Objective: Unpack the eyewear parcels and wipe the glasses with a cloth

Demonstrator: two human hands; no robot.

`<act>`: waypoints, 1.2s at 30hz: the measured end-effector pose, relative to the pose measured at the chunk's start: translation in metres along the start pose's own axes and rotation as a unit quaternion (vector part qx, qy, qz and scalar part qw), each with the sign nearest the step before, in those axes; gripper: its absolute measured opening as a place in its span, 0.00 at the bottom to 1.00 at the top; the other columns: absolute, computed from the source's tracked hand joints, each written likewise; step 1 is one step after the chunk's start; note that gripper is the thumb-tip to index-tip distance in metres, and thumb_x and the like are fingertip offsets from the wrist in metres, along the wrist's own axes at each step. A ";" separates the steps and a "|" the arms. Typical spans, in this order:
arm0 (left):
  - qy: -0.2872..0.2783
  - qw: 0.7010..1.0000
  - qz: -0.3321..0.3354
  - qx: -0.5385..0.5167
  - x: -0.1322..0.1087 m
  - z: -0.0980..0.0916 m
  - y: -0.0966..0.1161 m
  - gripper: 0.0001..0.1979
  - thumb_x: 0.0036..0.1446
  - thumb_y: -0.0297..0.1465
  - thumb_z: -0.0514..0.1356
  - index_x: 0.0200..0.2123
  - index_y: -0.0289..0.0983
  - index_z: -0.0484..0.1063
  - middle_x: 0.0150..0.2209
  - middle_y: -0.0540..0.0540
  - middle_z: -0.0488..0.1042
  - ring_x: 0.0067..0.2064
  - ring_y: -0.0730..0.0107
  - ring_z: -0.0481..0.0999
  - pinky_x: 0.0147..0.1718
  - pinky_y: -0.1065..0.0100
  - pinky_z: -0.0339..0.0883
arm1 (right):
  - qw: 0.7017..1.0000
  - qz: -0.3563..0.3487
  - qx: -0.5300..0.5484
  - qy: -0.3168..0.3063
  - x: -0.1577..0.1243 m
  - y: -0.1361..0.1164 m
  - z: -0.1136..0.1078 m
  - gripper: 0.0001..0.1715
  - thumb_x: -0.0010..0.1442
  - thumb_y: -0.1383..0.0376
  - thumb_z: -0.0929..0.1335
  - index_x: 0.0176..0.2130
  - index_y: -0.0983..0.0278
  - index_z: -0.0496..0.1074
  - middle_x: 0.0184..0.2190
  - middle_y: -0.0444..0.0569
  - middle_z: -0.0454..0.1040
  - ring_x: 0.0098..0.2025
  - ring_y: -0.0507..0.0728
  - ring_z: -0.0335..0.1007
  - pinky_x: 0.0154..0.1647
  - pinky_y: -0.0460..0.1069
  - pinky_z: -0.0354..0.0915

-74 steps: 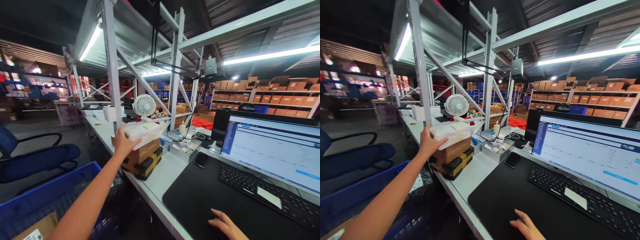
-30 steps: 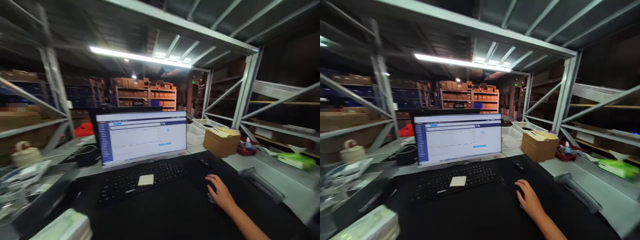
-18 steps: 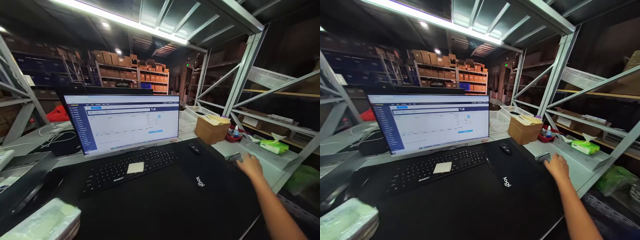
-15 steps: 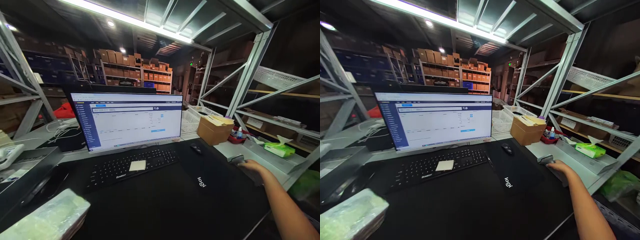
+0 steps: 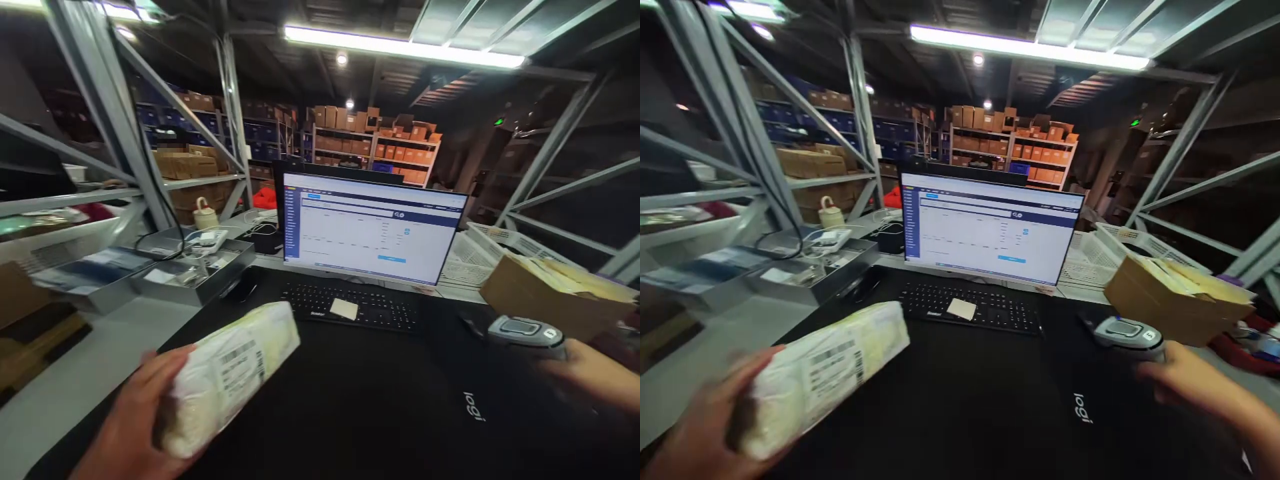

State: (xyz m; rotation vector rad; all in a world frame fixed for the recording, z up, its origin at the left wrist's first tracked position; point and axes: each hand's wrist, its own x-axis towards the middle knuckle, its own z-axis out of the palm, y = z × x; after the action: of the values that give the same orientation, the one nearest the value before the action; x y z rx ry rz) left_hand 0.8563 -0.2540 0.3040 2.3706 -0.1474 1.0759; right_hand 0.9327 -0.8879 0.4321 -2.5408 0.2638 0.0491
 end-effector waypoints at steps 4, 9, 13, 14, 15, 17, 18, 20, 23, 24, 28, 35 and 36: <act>0.016 0.991 0.129 -0.033 0.012 0.008 0.036 0.57 0.33 0.43 0.72 0.67 0.63 0.52 0.57 0.50 0.71 0.53 0.43 0.76 0.67 0.39 0.58 | 0.970 -0.079 0.122 -0.195 -0.049 -0.100 0.047 0.20 0.48 0.58 0.72 0.42 0.58 0.74 0.33 0.51 0.78 0.22 0.53 0.66 0.20 0.48 0.67; 0.022 0.978 0.193 -0.079 0.018 0.012 0.052 0.56 0.36 0.34 0.73 0.69 0.55 0.52 0.57 0.44 0.69 0.53 0.45 0.75 0.68 0.35 0.52 | 0.925 -0.185 0.131 -0.305 -0.076 -0.164 0.094 0.08 0.54 0.68 0.69 0.38 0.63 0.73 0.24 0.41 0.69 0.23 0.49 0.66 0.21 0.42 0.64; 0.024 0.969 0.242 -0.049 0.020 0.015 0.048 0.56 0.39 0.29 0.72 0.70 0.46 0.49 0.57 0.38 0.66 0.55 0.47 0.73 0.69 0.38 0.51 | 0.906 -0.175 0.184 -0.338 -0.084 -0.185 0.110 0.21 0.51 0.73 0.68 0.46 0.63 0.73 0.28 0.40 0.72 0.21 0.47 0.66 0.20 0.40 0.65; 0.023 0.967 0.252 -0.038 0.020 0.016 0.047 0.56 0.39 0.28 0.71 0.70 0.44 0.49 0.57 0.37 0.66 0.56 0.48 0.73 0.69 0.39 0.50 | 0.902 -0.168 0.195 -0.346 -0.086 -0.189 0.113 0.24 0.51 0.74 0.68 0.48 0.63 0.72 0.28 0.39 0.72 0.21 0.46 0.66 0.20 0.40 0.66; 0.022 0.964 0.262 -0.028 0.021 0.018 0.046 0.55 0.41 0.28 0.71 0.70 0.42 0.48 0.57 0.36 0.66 0.57 0.49 0.72 0.69 0.40 0.49 | 0.899 -0.160 0.205 -0.354 -0.089 -0.193 0.115 0.26 0.50 0.75 0.68 0.50 0.62 0.72 0.27 0.39 0.72 0.21 0.46 0.65 0.20 0.39 0.66; 0.024 0.959 0.282 -0.012 0.021 0.022 0.045 0.53 0.44 0.28 0.71 0.70 0.40 0.48 0.56 0.36 0.66 0.58 0.51 0.71 0.69 0.41 0.49 | 0.894 -0.141 0.212 -0.368 -0.094 -0.201 0.119 0.26 0.50 0.75 0.67 0.49 0.62 0.72 0.25 0.37 0.70 0.18 0.44 0.63 0.19 0.38 0.64; 0.029 0.957 0.288 -0.006 0.022 0.024 0.045 0.51 0.45 0.28 0.70 0.69 0.39 0.49 0.55 0.35 0.66 0.58 0.52 0.71 0.69 0.42 0.49 | 0.893 -0.133 0.210 -0.375 -0.095 -0.204 0.121 0.24 0.50 0.75 0.67 0.47 0.62 0.72 0.23 0.36 0.69 0.17 0.44 0.62 0.17 0.38 0.62; 0.043 0.953 0.300 0.001 0.022 0.028 0.046 0.46 0.48 0.26 0.70 0.67 0.36 0.52 0.55 0.34 0.67 0.59 0.54 0.71 0.68 0.43 0.51 | 0.892 -0.116 0.208 -0.383 -0.097 -0.209 0.124 0.22 0.50 0.75 0.67 0.46 0.63 0.72 0.21 0.36 0.68 0.16 0.44 0.61 0.15 0.37 0.57; 0.061 0.946 0.317 0.005 0.022 0.033 0.047 0.41 0.51 0.25 0.69 0.65 0.32 0.54 0.54 0.33 0.67 0.60 0.54 0.69 0.69 0.46 0.51 | 0.891 -0.089 0.213 -0.391 -0.096 -0.214 0.123 0.22 0.49 0.74 0.67 0.45 0.64 0.72 0.22 0.36 0.69 0.17 0.45 0.63 0.15 0.38 0.57; 0.065 0.944 0.324 0.007 0.021 0.034 0.046 0.41 0.51 0.24 0.69 0.65 0.32 0.54 0.54 0.33 0.66 0.61 0.54 0.68 0.69 0.47 0.51 | 0.889 -0.082 0.214 -0.395 -0.096 -0.215 0.122 0.22 0.49 0.75 0.67 0.45 0.64 0.72 0.21 0.36 0.69 0.17 0.45 0.63 0.16 0.38 0.59; 0.067 0.944 0.322 0.000 0.018 0.041 0.038 0.42 0.52 0.23 0.69 0.66 0.31 0.52 0.53 0.32 0.65 0.62 0.53 0.66 0.69 0.47 0.50 | 0.890 -0.061 0.218 -0.396 -0.096 -0.215 0.116 0.26 0.47 0.75 0.66 0.47 0.63 0.71 0.20 0.35 0.69 0.16 0.44 0.61 0.19 0.40 0.62; 0.055 0.957 0.283 -0.027 0.011 0.049 0.014 0.47 0.52 0.20 0.68 0.71 0.36 0.49 0.54 0.34 0.65 0.61 0.56 0.67 0.70 0.48 0.48 | 0.928 -0.006 0.256 -0.272 -0.078 -0.164 0.131 0.27 0.44 0.63 0.72 0.46 0.66 0.71 0.28 0.44 0.75 0.19 0.48 0.67 0.19 0.43 0.61; 0.054 0.959 0.276 -0.029 0.009 0.049 0.010 0.48 0.51 0.20 0.68 0.71 0.36 0.49 0.55 0.34 0.65 0.61 0.56 0.68 0.70 0.48 0.48 | 0.932 -0.005 0.265 -0.248 -0.072 -0.146 0.132 0.28 0.45 0.60 0.73 0.46 0.66 0.71 0.31 0.47 0.77 0.19 0.49 0.68 0.19 0.44 0.62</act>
State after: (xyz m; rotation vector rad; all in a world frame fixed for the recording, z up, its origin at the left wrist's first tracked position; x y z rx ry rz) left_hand 0.8920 -0.2866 0.2880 2.2614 -0.8269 1.4207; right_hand 0.8944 -0.6831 0.4086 -1.9122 0.0485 0.5355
